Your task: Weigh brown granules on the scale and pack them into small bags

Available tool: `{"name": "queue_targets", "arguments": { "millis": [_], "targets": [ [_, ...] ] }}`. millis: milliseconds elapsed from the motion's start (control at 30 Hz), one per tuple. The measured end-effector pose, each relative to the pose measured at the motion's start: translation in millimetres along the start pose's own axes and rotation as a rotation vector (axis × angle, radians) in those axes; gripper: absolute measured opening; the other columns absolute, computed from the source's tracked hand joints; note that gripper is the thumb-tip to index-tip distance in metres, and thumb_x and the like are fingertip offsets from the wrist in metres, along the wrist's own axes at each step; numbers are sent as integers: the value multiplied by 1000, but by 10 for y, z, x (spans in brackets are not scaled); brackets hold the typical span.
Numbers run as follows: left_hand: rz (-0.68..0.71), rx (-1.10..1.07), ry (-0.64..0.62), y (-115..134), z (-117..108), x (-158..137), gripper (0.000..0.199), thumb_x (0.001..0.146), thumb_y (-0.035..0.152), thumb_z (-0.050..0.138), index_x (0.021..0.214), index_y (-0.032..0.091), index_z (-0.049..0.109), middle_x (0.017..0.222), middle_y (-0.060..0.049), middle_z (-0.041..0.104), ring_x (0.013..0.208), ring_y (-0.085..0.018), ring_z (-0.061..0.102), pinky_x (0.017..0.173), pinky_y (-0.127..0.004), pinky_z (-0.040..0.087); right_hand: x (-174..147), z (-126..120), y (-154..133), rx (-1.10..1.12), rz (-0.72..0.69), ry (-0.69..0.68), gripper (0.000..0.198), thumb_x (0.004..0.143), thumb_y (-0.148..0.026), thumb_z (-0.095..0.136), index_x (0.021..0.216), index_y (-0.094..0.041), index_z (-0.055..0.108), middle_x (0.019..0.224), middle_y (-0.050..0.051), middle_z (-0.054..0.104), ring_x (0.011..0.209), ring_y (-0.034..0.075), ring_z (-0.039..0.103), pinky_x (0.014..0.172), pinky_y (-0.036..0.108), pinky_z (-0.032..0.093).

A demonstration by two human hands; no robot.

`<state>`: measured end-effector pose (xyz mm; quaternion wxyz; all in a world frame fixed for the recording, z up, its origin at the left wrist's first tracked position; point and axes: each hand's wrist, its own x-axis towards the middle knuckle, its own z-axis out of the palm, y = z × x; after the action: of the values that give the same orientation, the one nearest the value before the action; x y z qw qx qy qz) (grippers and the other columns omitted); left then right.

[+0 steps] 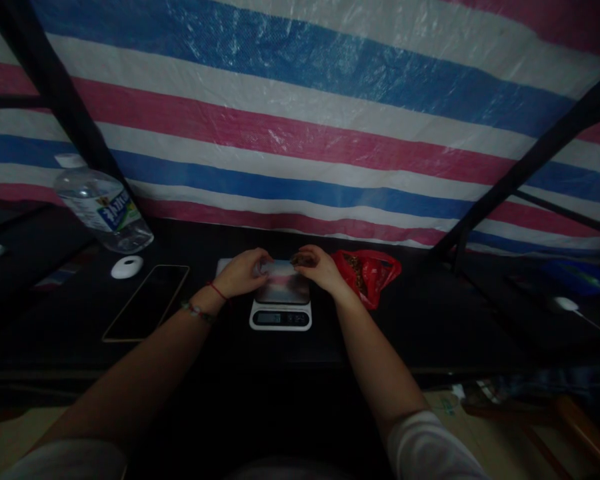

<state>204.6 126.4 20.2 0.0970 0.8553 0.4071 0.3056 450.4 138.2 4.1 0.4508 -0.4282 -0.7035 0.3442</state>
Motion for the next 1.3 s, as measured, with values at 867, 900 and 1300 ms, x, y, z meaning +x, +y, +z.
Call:
{"name": "queue_targets", "arguments": {
  "millis": [867,900,1300],
  "targets": [
    [-36,-48,-116,100,94,21,25,78,38,62,95,19,61,90,-5,69,81,-20,66,69,-31,50,-59,17,-32,-112,0,-182,40,69,-24,74,108,-19,67,102,6,71,91,19,68,81,32,54],
    [-45,-50,-113,92,94,20,26,78,38,63,95,19,61,91,-5,69,81,-20,66,69,-31,50,-58,14,-31,-105,-3,-188,40,69,-24,74,108,-19,67,102,6,71,90,19,68,81,32,54],
    [-109,-46,-36,76,18,17,32,75,40,66,98,18,58,92,-5,67,83,-21,65,73,-32,50,-19,-26,27,-13,24,-113,38,70,-26,74,107,-20,67,106,7,70,94,20,67,86,37,53]
  ]
}}
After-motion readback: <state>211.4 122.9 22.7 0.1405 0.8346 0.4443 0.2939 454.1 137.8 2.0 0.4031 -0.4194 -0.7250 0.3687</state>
